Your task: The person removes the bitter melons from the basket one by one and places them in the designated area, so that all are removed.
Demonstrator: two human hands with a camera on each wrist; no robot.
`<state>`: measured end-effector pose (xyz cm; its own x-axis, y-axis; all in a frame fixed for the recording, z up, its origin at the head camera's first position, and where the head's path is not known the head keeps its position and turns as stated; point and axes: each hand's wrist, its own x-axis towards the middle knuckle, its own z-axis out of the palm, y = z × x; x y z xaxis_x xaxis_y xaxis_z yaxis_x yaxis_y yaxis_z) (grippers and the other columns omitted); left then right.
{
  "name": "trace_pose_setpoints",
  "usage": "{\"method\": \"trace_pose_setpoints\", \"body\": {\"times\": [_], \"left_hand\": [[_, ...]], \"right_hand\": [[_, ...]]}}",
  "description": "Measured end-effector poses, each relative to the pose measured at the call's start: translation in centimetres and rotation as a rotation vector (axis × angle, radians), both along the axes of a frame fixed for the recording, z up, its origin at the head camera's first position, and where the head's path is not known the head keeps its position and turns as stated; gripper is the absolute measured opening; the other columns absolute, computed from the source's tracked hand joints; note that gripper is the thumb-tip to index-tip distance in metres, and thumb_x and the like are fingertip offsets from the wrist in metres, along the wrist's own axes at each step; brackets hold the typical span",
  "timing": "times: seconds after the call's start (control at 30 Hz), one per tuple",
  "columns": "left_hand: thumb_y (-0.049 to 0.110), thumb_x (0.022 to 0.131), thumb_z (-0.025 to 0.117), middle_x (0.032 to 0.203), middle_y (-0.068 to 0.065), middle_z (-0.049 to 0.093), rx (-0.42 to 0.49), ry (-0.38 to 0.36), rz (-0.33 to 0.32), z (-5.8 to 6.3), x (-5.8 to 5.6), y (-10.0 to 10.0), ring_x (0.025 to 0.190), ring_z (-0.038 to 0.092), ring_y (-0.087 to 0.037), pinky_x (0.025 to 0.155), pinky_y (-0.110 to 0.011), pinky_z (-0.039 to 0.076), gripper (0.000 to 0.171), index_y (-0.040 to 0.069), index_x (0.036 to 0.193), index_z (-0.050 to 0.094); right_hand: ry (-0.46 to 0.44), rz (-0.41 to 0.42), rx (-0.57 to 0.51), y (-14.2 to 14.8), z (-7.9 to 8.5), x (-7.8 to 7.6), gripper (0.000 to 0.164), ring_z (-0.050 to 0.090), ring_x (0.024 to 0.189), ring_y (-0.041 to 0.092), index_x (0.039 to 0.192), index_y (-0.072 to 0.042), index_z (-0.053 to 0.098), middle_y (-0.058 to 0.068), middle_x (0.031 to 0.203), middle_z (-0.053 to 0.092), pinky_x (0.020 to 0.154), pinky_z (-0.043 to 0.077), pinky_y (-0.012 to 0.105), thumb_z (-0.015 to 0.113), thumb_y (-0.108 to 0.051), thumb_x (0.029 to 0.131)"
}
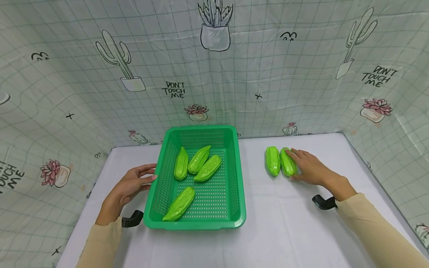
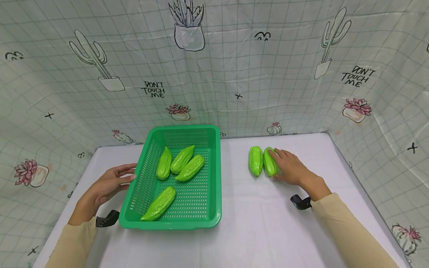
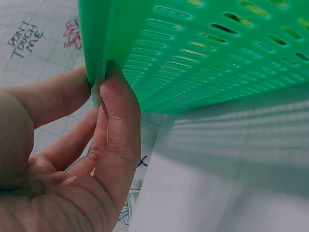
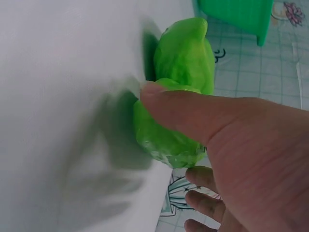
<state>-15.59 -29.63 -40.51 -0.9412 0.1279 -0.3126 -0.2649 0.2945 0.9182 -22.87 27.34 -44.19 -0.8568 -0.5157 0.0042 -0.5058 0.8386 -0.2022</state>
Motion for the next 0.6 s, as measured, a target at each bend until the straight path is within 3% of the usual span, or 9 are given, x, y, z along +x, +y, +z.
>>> {"method": "trace_pose_setpoints", "body": {"times": [0.13,0.6], "left_hand": [[0.005,0.108,0.059,0.154,-0.03,0.041,-0.004,-0.002,0.002,0.01,0.01,0.04,0.096,0.065,-0.003,0.083,-0.024,0.057,0.063,-0.007,0.162,0.03],[0.004,0.109,0.058,0.153,-0.03,0.042,0.004,0.001,0.002,0.04,0.09,0.08,0.096,0.066,-0.003,0.083,-0.024,0.058,0.062,-0.008,0.162,0.029]], "right_hand": [[0.013,-0.002,0.003,-0.02,-0.14,-0.12,0.091,0.044,0.135,0.062,0.152,0.014,0.04,0.041,0.15,0.044,0.11,0.038,0.073,0.091,-0.019,0.084],[0.003,-0.041,-0.003,0.09,-0.23,0.06,0.093,0.044,0.135,0.062,0.153,0.013,0.04,0.041,0.149,0.046,0.109,0.039,0.074,0.092,-0.023,0.084]]}}
